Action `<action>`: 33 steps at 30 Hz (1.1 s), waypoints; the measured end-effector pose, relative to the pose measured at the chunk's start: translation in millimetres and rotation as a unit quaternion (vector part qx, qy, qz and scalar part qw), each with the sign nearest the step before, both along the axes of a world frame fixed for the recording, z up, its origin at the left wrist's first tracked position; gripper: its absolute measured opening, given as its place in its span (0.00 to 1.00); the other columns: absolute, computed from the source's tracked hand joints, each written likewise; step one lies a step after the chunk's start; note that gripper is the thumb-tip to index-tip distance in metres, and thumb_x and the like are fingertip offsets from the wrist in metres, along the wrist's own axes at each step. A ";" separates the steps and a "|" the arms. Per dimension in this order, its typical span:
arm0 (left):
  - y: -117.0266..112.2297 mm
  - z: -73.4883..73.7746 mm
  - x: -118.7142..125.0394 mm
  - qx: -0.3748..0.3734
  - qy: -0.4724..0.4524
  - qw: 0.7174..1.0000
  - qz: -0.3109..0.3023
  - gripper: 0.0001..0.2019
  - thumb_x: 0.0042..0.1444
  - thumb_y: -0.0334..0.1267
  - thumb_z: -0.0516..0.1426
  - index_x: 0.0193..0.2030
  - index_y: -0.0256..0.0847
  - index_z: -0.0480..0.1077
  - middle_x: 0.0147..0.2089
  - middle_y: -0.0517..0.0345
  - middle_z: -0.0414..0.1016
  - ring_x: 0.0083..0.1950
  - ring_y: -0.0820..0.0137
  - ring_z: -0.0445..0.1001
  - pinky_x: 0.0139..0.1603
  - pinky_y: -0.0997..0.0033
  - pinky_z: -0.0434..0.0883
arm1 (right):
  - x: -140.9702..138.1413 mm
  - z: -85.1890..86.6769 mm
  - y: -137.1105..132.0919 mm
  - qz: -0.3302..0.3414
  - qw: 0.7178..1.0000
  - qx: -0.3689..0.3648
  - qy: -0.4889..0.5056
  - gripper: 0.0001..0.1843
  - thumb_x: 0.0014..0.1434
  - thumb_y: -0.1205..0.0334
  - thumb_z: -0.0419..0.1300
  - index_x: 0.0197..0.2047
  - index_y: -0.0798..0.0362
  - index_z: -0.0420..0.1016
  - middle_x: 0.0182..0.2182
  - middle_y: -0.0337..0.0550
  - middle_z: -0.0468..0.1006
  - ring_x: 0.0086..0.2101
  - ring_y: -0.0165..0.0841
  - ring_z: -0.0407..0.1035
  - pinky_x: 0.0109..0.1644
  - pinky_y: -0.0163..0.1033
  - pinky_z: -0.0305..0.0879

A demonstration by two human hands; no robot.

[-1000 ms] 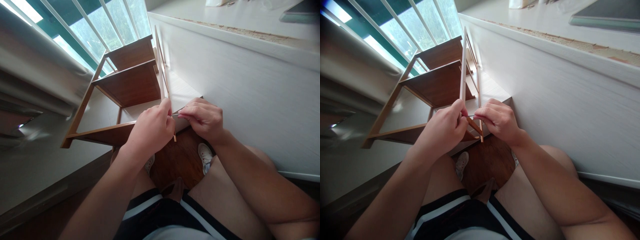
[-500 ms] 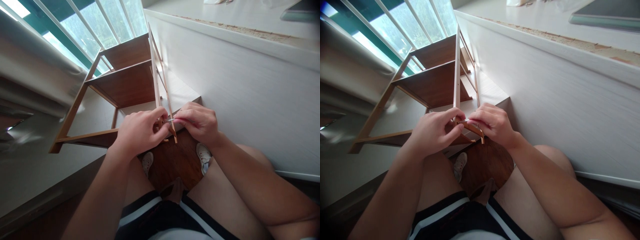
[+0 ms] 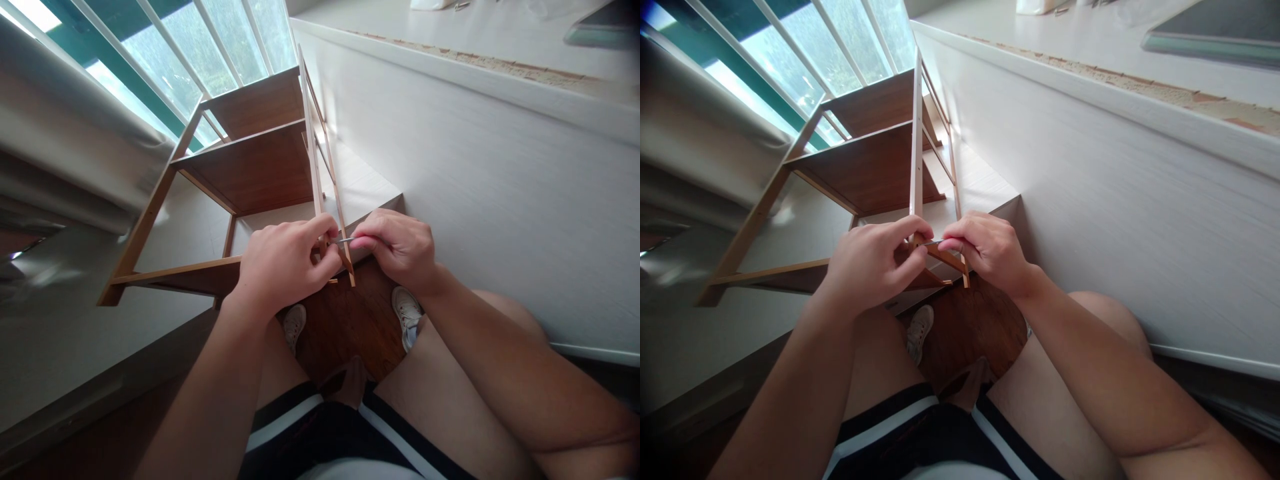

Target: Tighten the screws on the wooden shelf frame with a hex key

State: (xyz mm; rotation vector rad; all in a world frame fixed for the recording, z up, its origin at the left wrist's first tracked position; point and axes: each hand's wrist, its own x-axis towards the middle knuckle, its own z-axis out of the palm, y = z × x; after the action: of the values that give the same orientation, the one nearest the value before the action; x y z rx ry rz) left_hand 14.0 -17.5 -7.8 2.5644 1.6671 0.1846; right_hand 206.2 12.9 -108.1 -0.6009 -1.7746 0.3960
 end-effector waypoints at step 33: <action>5.8 4.0 2.4 -0.040 0.015 0.999 0.014 0.10 0.60 0.46 0.51 0.42 0.51 0.71 0.28 0.63 0.75 0.31 0.65 0.71 0.32 0.67 0.57 | 9.2 10.3 -6.5 -0.039 0.999 -0.023 -0.008 0.13 0.64 0.53 0.63 0.34 0.53 0.78 0.26 0.40 0.78 0.27 0.30 0.70 0.35 0.36 0.66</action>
State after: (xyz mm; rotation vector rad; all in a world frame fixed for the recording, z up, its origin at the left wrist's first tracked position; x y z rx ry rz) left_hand 16.4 -11.7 -3.8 2.4995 1.6844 0.0802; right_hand 215.4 6.4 -97.8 -0.7061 -1.7541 0.3800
